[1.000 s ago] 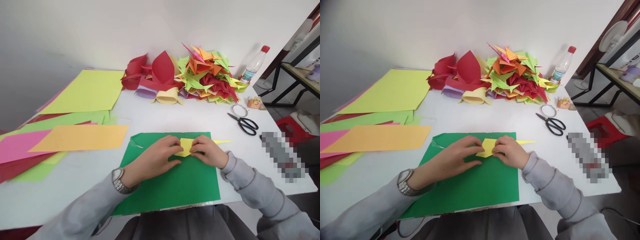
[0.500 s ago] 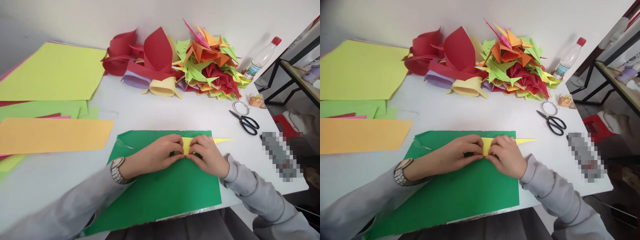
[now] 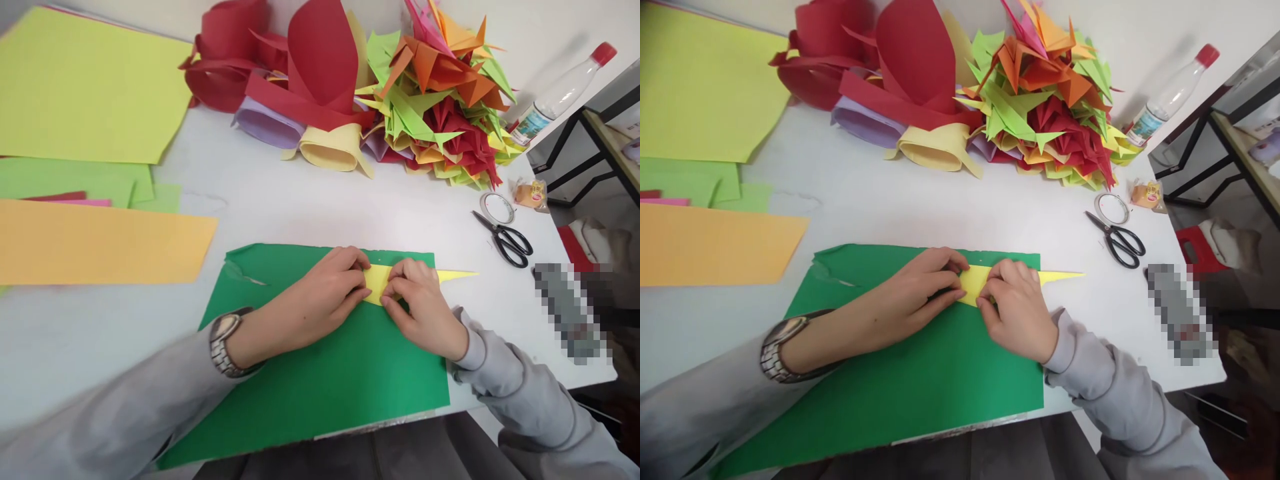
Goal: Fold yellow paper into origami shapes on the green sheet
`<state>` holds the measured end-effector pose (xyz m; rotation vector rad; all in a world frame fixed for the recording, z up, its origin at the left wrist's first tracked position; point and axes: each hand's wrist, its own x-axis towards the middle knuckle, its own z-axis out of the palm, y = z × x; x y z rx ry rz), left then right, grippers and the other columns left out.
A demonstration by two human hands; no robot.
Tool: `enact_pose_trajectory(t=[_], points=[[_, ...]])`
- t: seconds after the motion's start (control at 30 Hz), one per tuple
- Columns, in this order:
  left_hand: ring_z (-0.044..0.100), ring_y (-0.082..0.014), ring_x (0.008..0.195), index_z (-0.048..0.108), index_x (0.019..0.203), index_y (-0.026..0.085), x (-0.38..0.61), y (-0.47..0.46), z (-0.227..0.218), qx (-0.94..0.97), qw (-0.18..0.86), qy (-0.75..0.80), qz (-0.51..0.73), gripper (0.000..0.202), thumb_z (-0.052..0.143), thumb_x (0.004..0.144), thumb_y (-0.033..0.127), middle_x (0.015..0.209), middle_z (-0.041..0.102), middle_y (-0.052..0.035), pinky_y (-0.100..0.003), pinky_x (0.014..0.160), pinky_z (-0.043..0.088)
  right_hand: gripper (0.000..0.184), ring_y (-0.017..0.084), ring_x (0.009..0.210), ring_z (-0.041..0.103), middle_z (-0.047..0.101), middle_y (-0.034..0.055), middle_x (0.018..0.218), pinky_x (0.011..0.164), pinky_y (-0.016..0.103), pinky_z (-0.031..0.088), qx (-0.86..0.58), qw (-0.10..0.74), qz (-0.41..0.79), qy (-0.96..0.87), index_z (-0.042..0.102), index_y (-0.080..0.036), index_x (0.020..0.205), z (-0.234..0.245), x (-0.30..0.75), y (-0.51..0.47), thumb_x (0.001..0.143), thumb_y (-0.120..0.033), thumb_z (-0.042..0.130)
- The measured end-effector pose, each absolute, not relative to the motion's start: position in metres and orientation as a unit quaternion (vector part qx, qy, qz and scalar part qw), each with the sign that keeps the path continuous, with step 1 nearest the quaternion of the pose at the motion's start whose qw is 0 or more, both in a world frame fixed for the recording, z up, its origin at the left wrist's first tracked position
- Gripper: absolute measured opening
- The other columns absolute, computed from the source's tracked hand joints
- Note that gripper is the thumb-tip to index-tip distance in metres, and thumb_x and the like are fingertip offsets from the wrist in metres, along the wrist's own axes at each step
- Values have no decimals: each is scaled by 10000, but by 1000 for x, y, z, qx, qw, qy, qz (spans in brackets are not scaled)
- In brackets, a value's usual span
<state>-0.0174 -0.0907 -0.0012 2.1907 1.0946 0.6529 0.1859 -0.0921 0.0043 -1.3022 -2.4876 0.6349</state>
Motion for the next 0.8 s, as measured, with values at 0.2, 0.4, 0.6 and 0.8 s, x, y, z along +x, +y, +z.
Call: enact_pose_trajectory(t=[0.2, 0.4, 0.6, 0.8], points=[[505, -278, 1034, 534, 659, 173, -17, -93, -8, 828, 210, 461, 239, 285, 420, 911, 241, 1093, 553, -122, -502, 891, 458, 79, 224, 901, 467, 542, 52, 960, 762, 386, 328, -450, 154, 236, -847, 543, -200, 762, 2, 186, -92, 837, -210, 567], [483, -273, 1065, 509, 643, 177, -21, -91, -9, 827, 214, 468, 228, 341, 405, 939, 311, 1125, 544, -111, -505, 922, 427, 79, 220, 903, 462, 543, 51, 968, 760, 385, 329, -448, 145, 235, -850, 541, -198, 764, 3, 186, -92, 836, -203, 572], [474, -305, 1086, 535, 674, 167, -19, -94, -5, 835, 204, 468, 204, 283, 427, 916, 266, 1168, 524, -133, -530, 893, 427, 99, 215, 907, 466, 545, 45, 960, 765, 379, 325, -455, 139, 227, -850, 540, -193, 757, 4, 185, -93, 848, -208, 577], [476, -297, 1072, 544, 706, 164, -20, -94, -7, 845, 189, 460, 198, 249, 423, 908, 242, 1174, 513, -132, -528, 880, 436, 107, 209, 903, 465, 543, 41, 957, 757, 363, 313, -460, 134, 213, -851, 546, -191, 756, 4, 184, -93, 852, -219, 583]])
